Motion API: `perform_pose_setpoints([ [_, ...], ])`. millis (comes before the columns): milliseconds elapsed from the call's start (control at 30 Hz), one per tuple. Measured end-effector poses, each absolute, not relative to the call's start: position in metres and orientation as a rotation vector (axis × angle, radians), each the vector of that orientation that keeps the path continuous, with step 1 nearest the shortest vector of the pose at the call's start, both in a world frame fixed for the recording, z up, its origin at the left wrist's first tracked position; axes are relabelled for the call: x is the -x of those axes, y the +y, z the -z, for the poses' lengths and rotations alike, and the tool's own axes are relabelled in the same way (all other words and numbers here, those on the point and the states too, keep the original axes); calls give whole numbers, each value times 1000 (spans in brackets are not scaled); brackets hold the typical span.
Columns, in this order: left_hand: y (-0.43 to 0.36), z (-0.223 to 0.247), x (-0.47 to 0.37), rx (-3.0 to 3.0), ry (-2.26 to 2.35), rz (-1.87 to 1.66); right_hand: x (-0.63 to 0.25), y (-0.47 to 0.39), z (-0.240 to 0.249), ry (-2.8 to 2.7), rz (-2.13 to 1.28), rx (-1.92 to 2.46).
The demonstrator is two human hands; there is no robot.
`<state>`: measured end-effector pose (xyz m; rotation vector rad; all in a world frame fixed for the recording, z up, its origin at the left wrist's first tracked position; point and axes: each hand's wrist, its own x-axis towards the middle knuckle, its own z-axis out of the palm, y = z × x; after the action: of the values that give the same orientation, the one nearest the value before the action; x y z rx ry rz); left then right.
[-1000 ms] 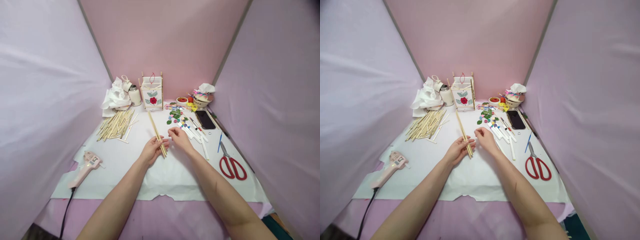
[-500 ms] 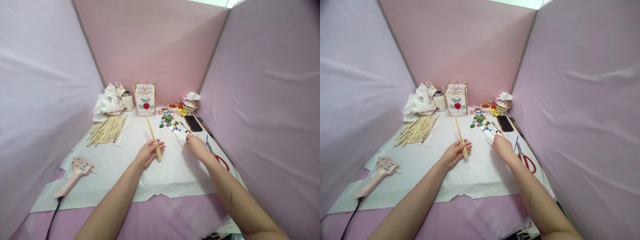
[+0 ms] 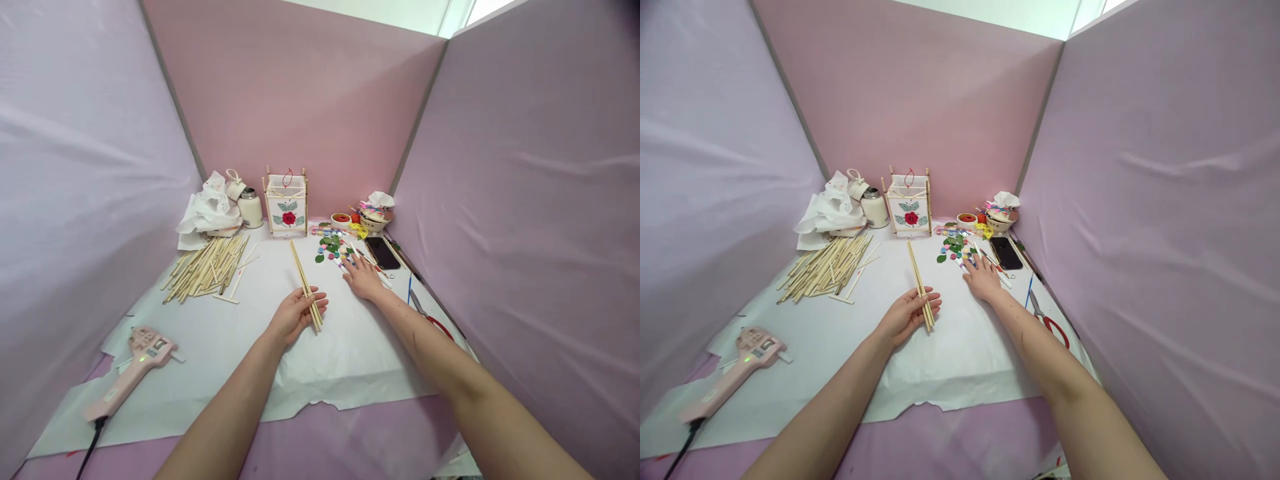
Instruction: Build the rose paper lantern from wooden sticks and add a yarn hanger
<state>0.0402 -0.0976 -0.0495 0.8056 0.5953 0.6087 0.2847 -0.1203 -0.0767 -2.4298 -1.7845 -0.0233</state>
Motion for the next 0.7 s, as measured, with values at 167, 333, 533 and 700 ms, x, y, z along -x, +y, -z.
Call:
perform_pose_setpoints([
  [167,-97,49,-40,-813,604,-598,-293,-84,73,-1703,23,2450],
  [333,-97,48,-39,-822,621,-595,-302,-61,65,-1622,38,2431],
  [533,-97,47,-39,-804,607,-593,-304,-68,53,-1504,160,2135],
  [700,-97,48,-40,-799,603,-564,-337,-93,37,-1114,-109,2113],
])
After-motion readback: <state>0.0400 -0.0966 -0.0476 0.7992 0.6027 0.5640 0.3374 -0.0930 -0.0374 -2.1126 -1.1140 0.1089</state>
